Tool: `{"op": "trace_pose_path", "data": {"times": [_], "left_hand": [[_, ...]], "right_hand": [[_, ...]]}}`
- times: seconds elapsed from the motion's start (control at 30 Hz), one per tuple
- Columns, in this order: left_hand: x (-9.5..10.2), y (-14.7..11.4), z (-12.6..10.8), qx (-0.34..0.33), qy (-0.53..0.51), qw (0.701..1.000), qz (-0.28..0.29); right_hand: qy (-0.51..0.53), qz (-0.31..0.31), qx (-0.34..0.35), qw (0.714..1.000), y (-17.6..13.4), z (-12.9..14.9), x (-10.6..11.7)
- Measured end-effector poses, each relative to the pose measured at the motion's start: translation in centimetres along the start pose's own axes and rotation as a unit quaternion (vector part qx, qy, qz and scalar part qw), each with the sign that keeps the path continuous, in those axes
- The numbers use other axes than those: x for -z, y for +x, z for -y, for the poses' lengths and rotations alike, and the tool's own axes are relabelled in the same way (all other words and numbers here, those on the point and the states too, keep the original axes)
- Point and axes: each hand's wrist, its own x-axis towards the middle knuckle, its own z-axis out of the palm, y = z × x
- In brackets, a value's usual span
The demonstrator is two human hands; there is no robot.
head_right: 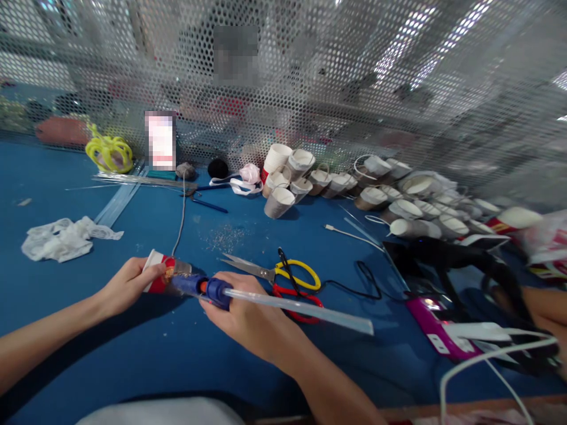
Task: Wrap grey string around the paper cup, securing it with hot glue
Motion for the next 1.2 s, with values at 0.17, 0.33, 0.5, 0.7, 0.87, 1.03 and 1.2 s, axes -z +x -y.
{"op": "trace_pose_path", "data": {"times": [0.17, 0.33, 0.5, 0.7, 0.87, 1.03, 1.2], "left_hand": [[0.0, -0.1, 0.2, -0.016, 0.046, 0.999, -0.015], [-0.1, -0.2, 0.5, -0.046, 0.076, 0.996, -0.011], [-0.1, -0.2, 0.6, -0.049, 0.076, 0.996, -0.009], [-0.1, -0.2, 0.6, -0.074, 0.094, 0.993, 0.0], [-0.1, -0.3, 0.6, -0.097, 0.097, 0.991, -0.001], [-0.1, -0.3, 0.6, -0.097, 0.097, 0.99, 0.004], [0.0, -0.3, 0.6, -0.102, 0.095, 0.99, 0.002]], "right_hand": [[-0.01, -0.007, 0.005, 1.0, 0.3, -0.2, 0.2], [-0.015, -0.004, 0.002, 1.0, 0.6, -0.3, 0.3], [-0.04, -0.012, 0.019, 0.999, 0.1, -0.5, 0.2], [-0.107, -0.053, 0.059, 0.991, 0.2, -0.9, 0.0], [-0.112, -0.057, 0.045, 0.991, 0.4, -0.9, 0.0], [-0.149, -0.072, 0.085, 0.983, 0.0, -1.1, 0.0], [-0.11, -0.052, 0.054, 0.991, 0.1, -1.0, 0.1]]}}
